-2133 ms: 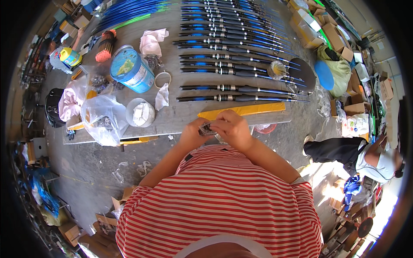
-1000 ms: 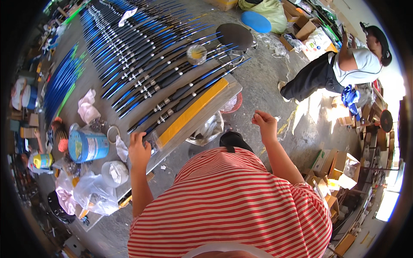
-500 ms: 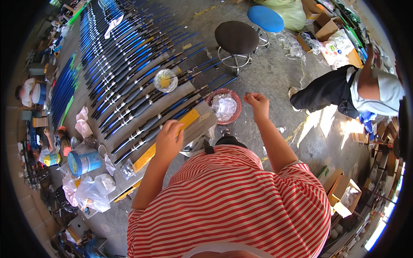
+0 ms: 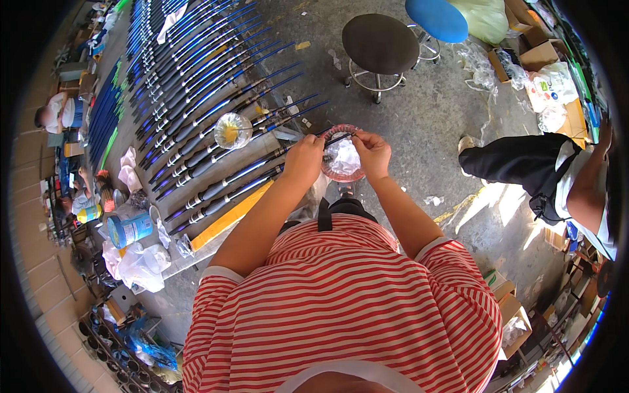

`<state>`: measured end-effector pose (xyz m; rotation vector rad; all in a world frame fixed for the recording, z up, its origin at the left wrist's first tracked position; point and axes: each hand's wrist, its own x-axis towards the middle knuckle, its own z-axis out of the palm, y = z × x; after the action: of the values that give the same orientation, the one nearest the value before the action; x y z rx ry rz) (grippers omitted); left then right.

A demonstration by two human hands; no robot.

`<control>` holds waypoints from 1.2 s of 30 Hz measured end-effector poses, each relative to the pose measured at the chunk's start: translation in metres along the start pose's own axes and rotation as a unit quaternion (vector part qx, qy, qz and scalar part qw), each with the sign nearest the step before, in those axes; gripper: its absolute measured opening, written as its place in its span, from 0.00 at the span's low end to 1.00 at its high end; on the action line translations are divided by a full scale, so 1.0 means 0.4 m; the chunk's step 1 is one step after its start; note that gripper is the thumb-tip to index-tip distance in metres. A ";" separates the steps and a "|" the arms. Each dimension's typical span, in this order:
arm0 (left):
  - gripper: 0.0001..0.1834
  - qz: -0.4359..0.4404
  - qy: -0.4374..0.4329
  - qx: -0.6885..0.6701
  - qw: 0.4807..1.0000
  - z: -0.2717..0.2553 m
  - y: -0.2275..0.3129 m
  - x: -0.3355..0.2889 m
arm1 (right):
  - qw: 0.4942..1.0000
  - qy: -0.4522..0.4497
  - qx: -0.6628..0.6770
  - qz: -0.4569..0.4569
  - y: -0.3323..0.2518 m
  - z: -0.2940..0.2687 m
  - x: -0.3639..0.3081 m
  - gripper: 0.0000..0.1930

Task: The person stirs a liquid in a small container with a stick, then adds dark powder from a blue bucket with a spoon and continues mixing.

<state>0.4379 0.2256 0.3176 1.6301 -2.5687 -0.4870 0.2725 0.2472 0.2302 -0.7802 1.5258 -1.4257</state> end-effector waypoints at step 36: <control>0.06 -0.010 0.008 -0.009 1.000 0.051 -0.019 0.016 | 0.963 -0.070 -0.134 -0.225 -0.022 0.012 -0.018 0.05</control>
<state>0.4373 0.2217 0.2952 1.6482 -2.5315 -0.4961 0.2789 0.2504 0.2403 -1.4350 1.5092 -1.4561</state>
